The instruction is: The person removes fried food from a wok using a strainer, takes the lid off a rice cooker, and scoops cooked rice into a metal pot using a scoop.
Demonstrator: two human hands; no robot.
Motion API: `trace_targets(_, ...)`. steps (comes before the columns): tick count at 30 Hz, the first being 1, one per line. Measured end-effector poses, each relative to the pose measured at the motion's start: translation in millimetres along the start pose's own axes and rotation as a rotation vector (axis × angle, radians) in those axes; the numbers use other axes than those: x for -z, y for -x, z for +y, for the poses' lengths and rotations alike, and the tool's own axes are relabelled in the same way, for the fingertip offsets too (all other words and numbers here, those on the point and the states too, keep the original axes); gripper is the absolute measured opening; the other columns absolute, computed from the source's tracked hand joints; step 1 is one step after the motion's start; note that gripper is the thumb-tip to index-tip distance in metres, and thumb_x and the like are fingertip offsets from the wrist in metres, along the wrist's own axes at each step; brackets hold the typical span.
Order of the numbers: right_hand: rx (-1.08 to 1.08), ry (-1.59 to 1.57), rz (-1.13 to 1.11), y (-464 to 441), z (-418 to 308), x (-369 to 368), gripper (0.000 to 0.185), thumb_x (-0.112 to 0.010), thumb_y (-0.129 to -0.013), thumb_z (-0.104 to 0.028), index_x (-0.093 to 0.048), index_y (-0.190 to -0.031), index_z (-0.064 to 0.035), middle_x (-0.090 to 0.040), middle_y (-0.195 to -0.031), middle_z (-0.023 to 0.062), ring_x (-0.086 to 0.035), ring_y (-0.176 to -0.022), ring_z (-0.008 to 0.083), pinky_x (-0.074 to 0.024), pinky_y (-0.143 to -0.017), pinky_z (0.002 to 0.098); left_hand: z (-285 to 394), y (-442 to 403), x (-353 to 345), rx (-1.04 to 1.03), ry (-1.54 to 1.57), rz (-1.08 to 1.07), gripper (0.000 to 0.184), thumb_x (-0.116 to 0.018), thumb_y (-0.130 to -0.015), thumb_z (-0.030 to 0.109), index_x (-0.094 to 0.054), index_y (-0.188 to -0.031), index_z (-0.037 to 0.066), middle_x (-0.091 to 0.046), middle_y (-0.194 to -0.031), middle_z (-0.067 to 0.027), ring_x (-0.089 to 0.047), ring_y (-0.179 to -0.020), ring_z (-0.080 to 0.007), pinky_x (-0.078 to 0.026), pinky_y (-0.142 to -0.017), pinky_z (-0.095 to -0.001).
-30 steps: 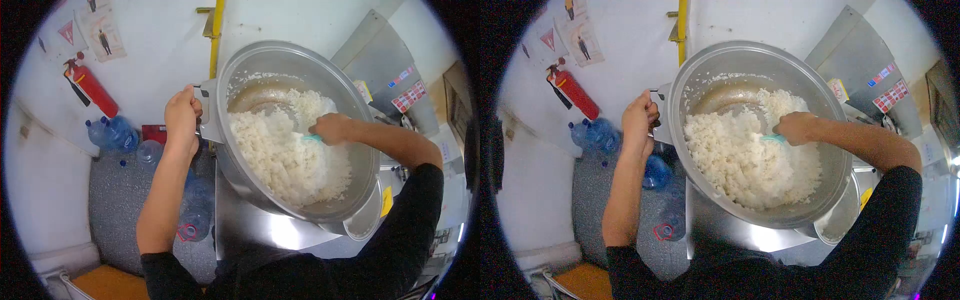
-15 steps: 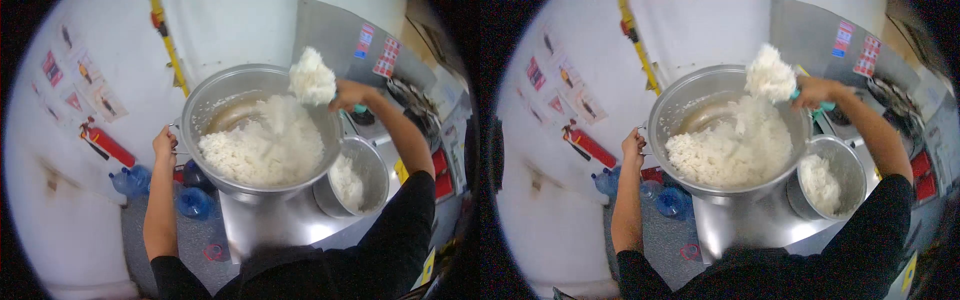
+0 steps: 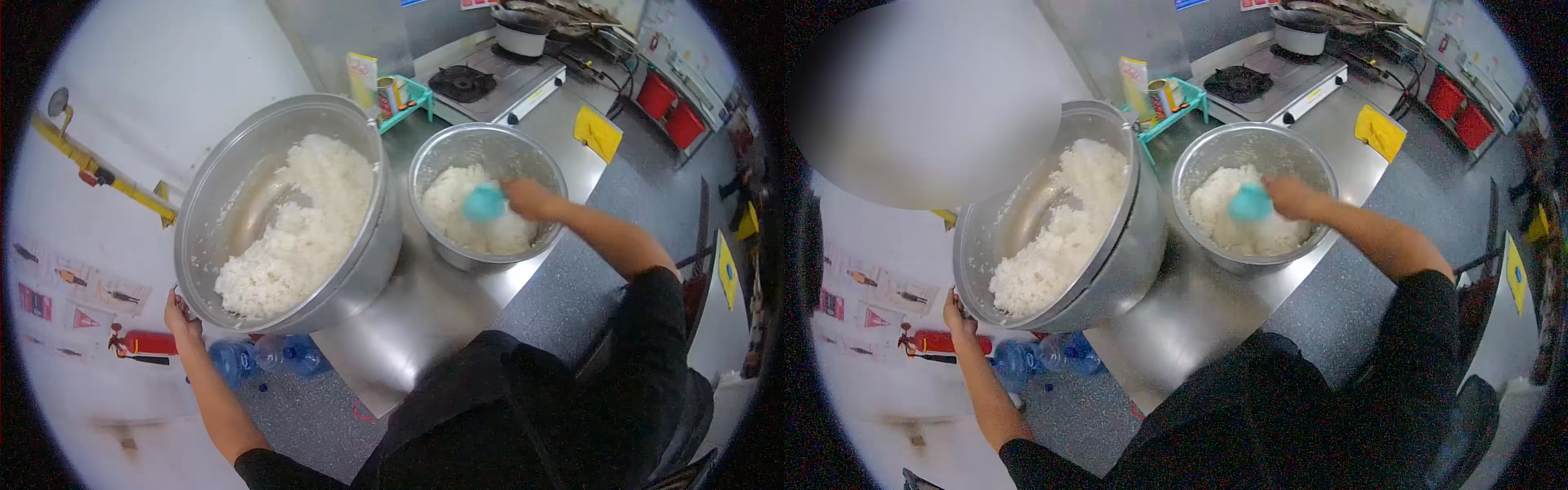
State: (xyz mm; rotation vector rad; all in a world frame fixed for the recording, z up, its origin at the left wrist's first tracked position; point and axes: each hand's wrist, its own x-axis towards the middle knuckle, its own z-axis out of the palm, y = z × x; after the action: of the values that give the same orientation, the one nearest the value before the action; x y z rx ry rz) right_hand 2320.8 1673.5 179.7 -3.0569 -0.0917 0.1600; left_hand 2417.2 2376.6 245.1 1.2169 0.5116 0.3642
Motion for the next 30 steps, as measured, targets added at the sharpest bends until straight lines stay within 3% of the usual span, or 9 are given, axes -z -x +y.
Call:
trace_targets(5,0.008,-0.080,0.068,5,13,33,0.038,-0.053,-0.076,-0.004,-0.047,-0.113,0.0005,-0.059,-0.094,0.0278,-0.060,-0.085,0.0400,-0.0479,-0.073,0.0482,7,-36,34,0.066,-0.063,-0.140,0.024,-0.053,-0.089,0.025,-0.051,-0.068,0.013,-0.050,-0.055,0.0018,-0.052,-0.052,-0.0128,-0.050,-0.055,-0.0298)
trace_targets(9,0.033,-0.106,0.169,22,12,111,0.032,-0.056,-0.079,-0.017,-0.051,-0.104,0.0032,-0.060,-0.081,0.0261,-0.062,-0.077,0.0371,-0.0484,-0.067,0.0459,0,-25,16,0.053,-0.014,-0.064,0.021,-0.050,-0.090,0.027,-0.057,-0.082,0.008,-0.060,-0.070,-0.0032,-0.060,-0.065,-0.0172,-0.053,-0.066,-0.0324)
trace_targets(11,0.025,-0.158,0.148,19,11,117,0.034,-0.057,-0.081,-0.021,-0.053,-0.102,0.0056,-0.060,-0.076,0.0243,-0.062,-0.071,0.0365,-0.0492,-0.064,0.0442,0,-15,9,0.028,0.039,-0.011,0.033,-0.051,-0.090,0.026,-0.042,-0.060,0.017,-0.033,-0.049,0.0063,-0.036,-0.043,-0.0075,-0.036,-0.042,-0.0233)
trace_targets(14,-0.202,-0.154,-0.221,0,25,95,0.035,-0.059,-0.080,-0.028,-0.059,-0.096,0.0032,-0.061,-0.072,0.0227,-0.062,-0.067,0.0358,-0.0500,-0.060,0.0424,1,-12,7,0.014,-0.029,0.038,0.032,-0.052,-0.090,0.026,-0.042,-0.061,0.017,-0.034,-0.049,0.0059,-0.038,-0.045,-0.0074,-0.036,-0.045,-0.0237)
trace_targets(16,-0.375,-0.093,-0.796,0,14,72,0.032,-0.058,-0.077,-0.028,-0.064,-0.089,0.0015,-0.063,-0.077,0.0223,-0.064,-0.073,0.0333,-0.0513,-0.065,0.0406,2,-3,3,0.017,-0.028,0.042,0.031,-0.052,-0.089,0.026,-0.043,-0.061,0.017,-0.034,-0.050,0.0055,-0.039,-0.047,-0.0076,-0.036,-0.046,-0.0238)
trace_targets(17,-0.373,-0.095,-0.803,-1,16,54,0.032,-0.058,-0.077,-0.028,-0.064,-0.089,0.0015,-0.063,-0.077,0.0223,-0.064,-0.073,0.0333,-0.0513,-0.065,0.0406,4,-1,1,0.017,-0.030,0.039,0.030,-0.053,-0.089,0.025,-0.044,-0.062,0.017,-0.035,-0.050,0.0051,-0.039,-0.048,-0.0079,-0.036,-0.048,-0.0240)
trace_targets(19,-0.049,0.236,-0.410,-2,26,20,0.026,-0.058,-0.074,-0.022,-0.066,-0.086,-0.0004,-0.065,-0.084,0.0221,-0.065,-0.078,0.0321,-0.0518,-0.070,0.0401,3,-4,1,0.009,-0.067,0.067,0.028,-0.052,-0.089,0.026,-0.045,-0.063,0.017,-0.036,-0.051,0.0050,-0.039,-0.048,-0.0077,-0.036,-0.046,-0.0241)
trace_targets(25,-0.145,0.571,-0.208,-33,0,35,0.020,-0.054,-0.075,-0.014,-0.068,-0.089,-0.0087,-0.067,-0.085,0.0143,-0.066,-0.079,0.0276,-0.0512,-0.068,0.0402,0,-1,1,-0.052,-0.139,0.059,0.024,-0.051,-0.088,0.030,-0.048,-0.069,0.017,-0.041,-0.055,0.0039,-0.038,-0.048,-0.0084,-0.032,-0.046,-0.0232)
trace_targets(30,-0.143,0.666,0.206,-35,-50,197,0.021,-0.056,-0.082,-0.018,-0.057,-0.096,-0.0025,-0.060,-0.089,0.0208,-0.062,-0.082,0.0348,-0.0504,-0.069,0.0431,7,8,-10,-0.096,-0.079,0.058,0.028,-0.052,-0.088,0.024,-0.042,-0.065,0.012,-0.035,-0.053,0.0028,-0.031,-0.046,-0.0085,-0.020,-0.041,-0.0239)
